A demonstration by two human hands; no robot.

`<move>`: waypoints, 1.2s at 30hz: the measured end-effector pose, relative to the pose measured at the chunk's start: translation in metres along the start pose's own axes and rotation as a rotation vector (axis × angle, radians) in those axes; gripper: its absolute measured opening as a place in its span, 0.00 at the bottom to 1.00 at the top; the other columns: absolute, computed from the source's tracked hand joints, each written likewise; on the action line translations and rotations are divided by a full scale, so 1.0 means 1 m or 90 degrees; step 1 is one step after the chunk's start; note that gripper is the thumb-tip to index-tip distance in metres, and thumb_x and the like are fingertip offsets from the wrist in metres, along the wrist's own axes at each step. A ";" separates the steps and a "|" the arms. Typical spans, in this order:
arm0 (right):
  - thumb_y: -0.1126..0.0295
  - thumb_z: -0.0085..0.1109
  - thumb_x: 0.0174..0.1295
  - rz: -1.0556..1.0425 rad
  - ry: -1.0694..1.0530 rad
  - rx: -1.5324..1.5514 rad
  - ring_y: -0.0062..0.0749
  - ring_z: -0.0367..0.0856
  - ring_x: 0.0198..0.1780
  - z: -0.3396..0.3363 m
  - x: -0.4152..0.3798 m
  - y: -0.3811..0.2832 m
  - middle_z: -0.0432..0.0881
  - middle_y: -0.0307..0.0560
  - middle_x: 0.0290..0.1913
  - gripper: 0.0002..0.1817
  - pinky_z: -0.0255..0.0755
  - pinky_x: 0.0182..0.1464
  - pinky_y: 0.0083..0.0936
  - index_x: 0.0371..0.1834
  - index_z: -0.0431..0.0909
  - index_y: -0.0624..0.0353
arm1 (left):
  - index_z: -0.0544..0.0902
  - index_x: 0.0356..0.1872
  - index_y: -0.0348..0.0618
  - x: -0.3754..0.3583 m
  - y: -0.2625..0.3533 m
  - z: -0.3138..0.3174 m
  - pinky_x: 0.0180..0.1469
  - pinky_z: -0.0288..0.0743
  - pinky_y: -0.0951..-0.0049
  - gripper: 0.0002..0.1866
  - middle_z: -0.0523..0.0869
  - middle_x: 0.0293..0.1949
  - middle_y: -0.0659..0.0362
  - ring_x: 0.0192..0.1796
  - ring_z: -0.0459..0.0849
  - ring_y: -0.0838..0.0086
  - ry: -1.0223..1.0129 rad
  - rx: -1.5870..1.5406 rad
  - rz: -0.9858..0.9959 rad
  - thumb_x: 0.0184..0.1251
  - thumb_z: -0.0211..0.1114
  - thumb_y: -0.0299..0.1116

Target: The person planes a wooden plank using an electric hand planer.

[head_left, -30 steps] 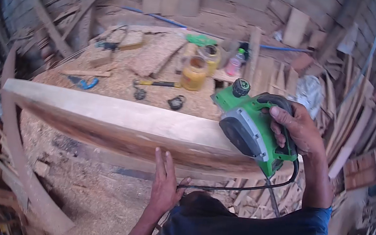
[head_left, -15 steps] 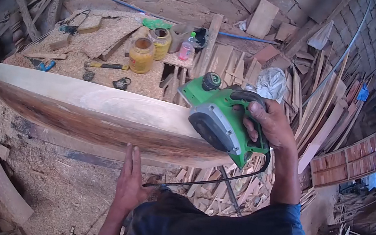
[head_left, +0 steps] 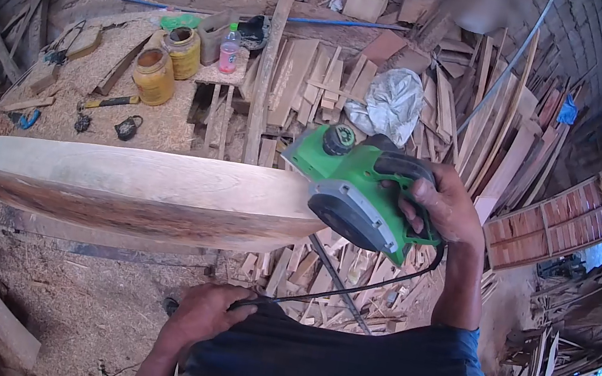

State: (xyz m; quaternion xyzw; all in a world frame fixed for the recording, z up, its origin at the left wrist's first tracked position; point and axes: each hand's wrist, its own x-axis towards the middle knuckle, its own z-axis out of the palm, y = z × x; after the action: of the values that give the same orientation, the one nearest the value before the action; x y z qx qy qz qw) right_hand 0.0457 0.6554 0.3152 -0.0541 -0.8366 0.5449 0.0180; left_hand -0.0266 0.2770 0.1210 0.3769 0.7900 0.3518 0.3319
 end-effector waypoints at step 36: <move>0.53 0.71 0.79 -0.066 -0.393 -0.063 0.15 0.77 0.23 0.077 0.136 -0.023 0.77 0.33 0.27 0.21 0.71 0.26 0.20 0.55 0.83 0.62 | 0.90 0.65 0.45 -0.062 -0.030 0.026 0.64 0.84 0.58 0.18 0.93 0.57 0.46 0.60 0.93 0.52 0.241 -0.218 -0.070 0.78 0.72 0.33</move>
State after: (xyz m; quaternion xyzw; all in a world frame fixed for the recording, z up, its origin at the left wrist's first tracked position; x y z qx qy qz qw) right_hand -0.0979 0.5906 0.3013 0.1556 -0.8296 0.4928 -0.2113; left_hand 0.0135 0.2197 0.0989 0.1995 0.7862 0.5259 0.2558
